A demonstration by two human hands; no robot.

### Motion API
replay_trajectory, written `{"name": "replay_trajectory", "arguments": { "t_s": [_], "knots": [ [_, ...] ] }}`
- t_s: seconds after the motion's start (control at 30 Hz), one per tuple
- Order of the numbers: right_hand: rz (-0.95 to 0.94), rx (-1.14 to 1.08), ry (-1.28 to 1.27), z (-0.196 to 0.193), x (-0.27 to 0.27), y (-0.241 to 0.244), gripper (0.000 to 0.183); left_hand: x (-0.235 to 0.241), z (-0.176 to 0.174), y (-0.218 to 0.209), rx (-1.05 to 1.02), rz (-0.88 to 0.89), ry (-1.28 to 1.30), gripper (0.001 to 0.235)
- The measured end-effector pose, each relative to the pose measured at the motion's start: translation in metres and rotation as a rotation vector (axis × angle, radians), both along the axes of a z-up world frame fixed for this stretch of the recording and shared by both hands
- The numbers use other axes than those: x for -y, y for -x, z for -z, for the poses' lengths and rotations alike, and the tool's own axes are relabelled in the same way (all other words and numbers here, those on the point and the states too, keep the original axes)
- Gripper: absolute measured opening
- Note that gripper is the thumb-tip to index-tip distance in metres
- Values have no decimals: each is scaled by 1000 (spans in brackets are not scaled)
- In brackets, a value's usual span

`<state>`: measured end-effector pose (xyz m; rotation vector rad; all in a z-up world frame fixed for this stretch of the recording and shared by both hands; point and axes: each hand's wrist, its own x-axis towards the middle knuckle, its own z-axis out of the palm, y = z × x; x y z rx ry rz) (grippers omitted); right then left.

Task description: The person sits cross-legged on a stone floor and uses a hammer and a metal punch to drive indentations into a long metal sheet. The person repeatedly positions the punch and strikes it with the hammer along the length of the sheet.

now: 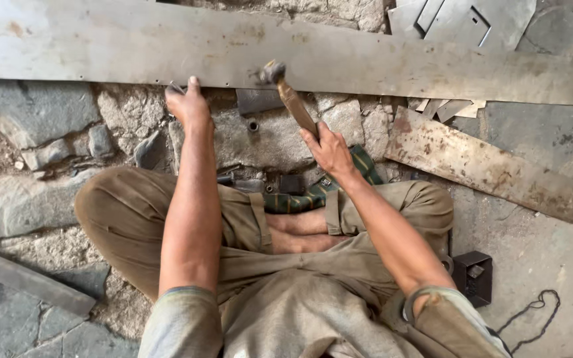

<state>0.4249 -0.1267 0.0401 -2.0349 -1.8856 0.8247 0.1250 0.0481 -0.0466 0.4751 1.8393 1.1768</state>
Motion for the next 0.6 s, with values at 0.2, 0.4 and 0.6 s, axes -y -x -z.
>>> {"name": "replay_trajectory", "arguments": {
  "t_s": [0.2,0.4,0.6],
  "knots": [
    [-6,-54,-22,2,15,2,66,16,-10,10,-21,-17,44,42],
    [69,-30,104,-9,13,4,61,17,-10,24,-84,-46,48,38],
    [70,35,35,-14,25,10,61,16,-13,37,51,-122,112,32]
  ]
}}
